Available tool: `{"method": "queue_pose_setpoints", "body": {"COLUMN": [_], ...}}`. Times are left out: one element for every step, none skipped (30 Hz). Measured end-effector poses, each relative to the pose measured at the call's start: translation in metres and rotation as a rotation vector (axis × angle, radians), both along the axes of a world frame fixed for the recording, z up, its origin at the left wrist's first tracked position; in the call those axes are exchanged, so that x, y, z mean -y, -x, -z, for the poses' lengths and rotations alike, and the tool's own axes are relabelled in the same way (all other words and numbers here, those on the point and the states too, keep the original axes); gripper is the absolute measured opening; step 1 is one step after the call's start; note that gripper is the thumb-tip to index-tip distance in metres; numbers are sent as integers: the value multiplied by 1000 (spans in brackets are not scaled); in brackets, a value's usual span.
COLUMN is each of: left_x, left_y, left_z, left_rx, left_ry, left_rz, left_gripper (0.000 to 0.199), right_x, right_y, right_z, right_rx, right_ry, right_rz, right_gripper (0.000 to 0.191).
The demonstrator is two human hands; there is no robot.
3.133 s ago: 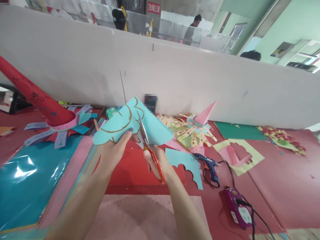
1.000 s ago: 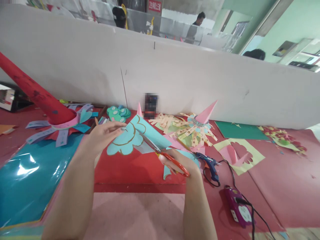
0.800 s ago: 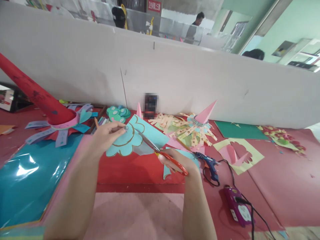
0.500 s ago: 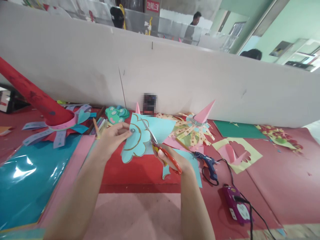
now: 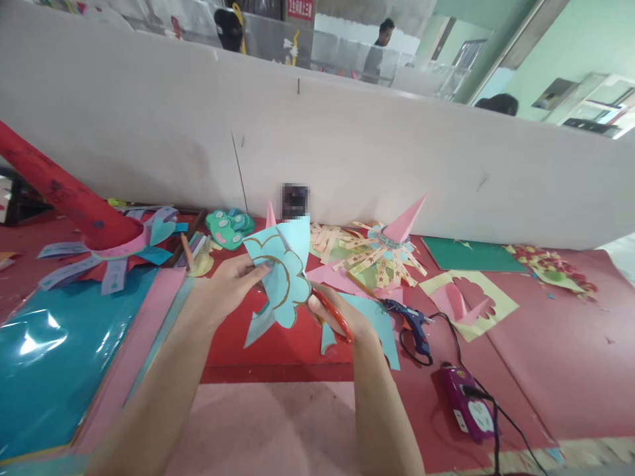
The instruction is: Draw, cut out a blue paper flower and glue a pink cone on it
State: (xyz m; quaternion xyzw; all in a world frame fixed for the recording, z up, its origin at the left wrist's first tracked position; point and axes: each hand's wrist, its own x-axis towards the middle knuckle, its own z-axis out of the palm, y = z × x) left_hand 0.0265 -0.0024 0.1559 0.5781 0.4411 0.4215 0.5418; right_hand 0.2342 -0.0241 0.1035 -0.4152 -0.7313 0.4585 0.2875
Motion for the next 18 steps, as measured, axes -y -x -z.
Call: {"method": "queue_pose_setpoints", "body": {"left_x": [1, 2, 2, 3, 3, 4, 4, 5, 5, 6, 8, 9, 10, 11, 12, 13, 13, 13], "left_y": [-1, -2, -3, -4, -5, -5, -6, -6, -6, -5, -5, -6, -6, -6, -7, -7, -7, -7], "left_z": [-1, -1, 0, 0, 1, 2, 2, 2, 2, 1, -1, -2, -4, -5, -6, -7, -7, -8], "left_rx": [20, 44, 68, 87, 100, 101, 91, 71, 50, 31, 18, 9, 6, 4, 6, 11, 23, 42], "left_ry": [10, 18, 21, 19, 9, -6, -24, -46, -69, -91, -108, -118, -121, -114, -100, -80, -54, -24], "left_rz": [-10, -16, -20, -21, -23, -29, -40, -56, -74, -91, -107, -119, -126, -128, -121, -104, -83, -64], "left_gripper": [27, 27, 28, 30, 31, 32, 32, 32, 32, 31, 30, 29, 28, 29, 29, 29, 30, 30], "right_x": [0, 0, 0, 0, 0, 1, 1, 1, 2, 2, 2, 2, 2, 2, 1, 1, 1, 1], "right_y": [0, -1, -1, -1, -1, -1, 0, 2, 4, 5, 7, 9, 11, 13, 14, 16, 17, 17], "right_z": [0, 0, -1, -2, -4, -6, -9, -11, -13, -15, -16, -16, -15, -14, -12, -11, -10, -10], "right_rx": [-21, -48, -70, -75, -76, -77, -79, -81, -85, -93, -100, -105, -113, -121, -128, -134, -143, -152], "right_ry": [9, 16, 18, 13, 15, 27, 46, 70, 95, 113, 123, 129, 130, 127, 121, 111, 101, 90], "right_rz": [-30, -63, -85, -77, -64, -47, -31, -22, -12, -2, 9, 16, 27, 45, 69, 92, 105, 106], "right_gripper": [63, 62, 60, 56, 51, 44, 37, 30, 24, 20, 17, 16, 15, 15, 14, 13, 13, 14]}}
